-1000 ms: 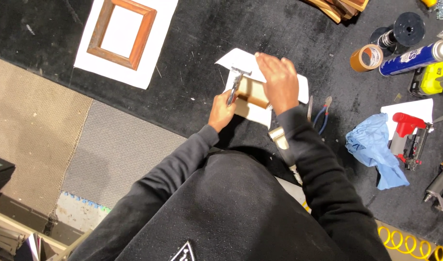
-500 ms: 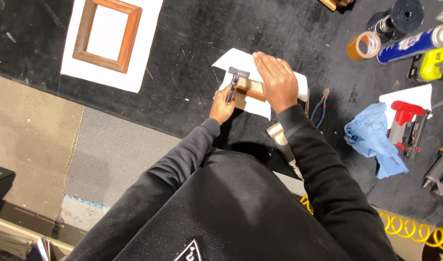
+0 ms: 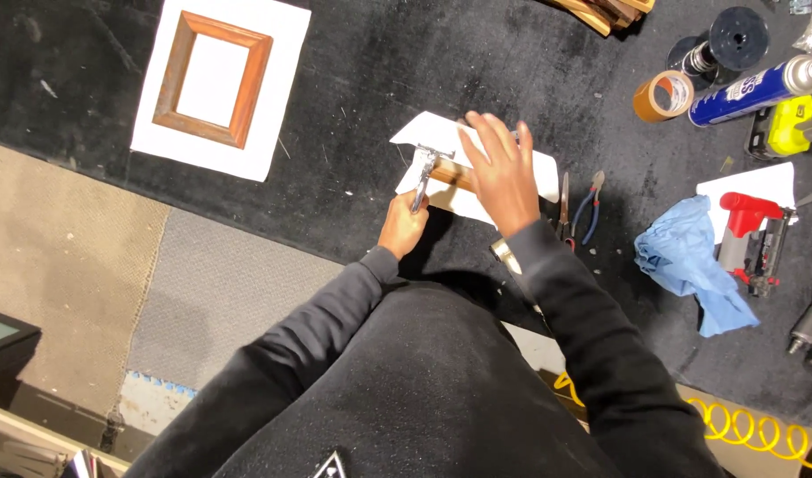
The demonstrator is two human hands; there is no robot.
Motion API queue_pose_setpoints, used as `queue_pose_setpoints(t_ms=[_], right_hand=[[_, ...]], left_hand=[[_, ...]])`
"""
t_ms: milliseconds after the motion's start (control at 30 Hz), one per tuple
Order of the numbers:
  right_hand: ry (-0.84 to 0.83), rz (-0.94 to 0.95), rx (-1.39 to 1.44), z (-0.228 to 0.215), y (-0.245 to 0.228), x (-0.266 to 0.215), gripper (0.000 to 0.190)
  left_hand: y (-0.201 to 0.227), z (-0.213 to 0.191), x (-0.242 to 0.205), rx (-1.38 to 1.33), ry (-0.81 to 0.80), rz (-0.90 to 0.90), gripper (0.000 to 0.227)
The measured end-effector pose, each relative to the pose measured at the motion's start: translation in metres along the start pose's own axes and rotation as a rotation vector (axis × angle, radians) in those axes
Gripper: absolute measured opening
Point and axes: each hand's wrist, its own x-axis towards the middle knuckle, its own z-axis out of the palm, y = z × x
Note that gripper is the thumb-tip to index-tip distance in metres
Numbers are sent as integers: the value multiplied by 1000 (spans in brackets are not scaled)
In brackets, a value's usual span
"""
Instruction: The person assembles a wooden frame by attaching white paper to its edges. They use a staple gun to secure the paper, then trim excess with scissors. The process is repeated for multiple frames on a workbench.
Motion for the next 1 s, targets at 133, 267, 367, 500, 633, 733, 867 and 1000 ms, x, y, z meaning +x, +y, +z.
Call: queue_pose_setpoints(t_ms=[133, 267, 367, 500, 633, 733, 867, 1000], right_hand=[[100, -12, 72, -14, -36, -82, 40], [-297, 498, 195, -4, -40, -208, 47], [-620, 740, 103, -9, -44, -236, 67], [-771, 1006, 229, -5, -36, -214, 82], [-926, 1192, 432, 17, -13, -229, 86], [-914, 1162, 534, -29, -36, -190, 57], [-744, 947, 515, -97, -66, -110, 56], [-652, 738, 421, -121, -75, -46, 52]], left_hand=[[1, 2, 1, 18, 7, -54, 9], [3, 2, -4, 27, 14, -91, 11], [1, 2, -6, 34, 17, -108, 14], [9, -2, -12, 49, 11, -149, 18], [4, -1, -6, 51, 9, -154, 18], [-1, 1, -5, 44, 2, -145, 16], [2, 1, -7, 25, 21, -135, 19], [-12, 2, -6, 12, 12, -128, 18]])
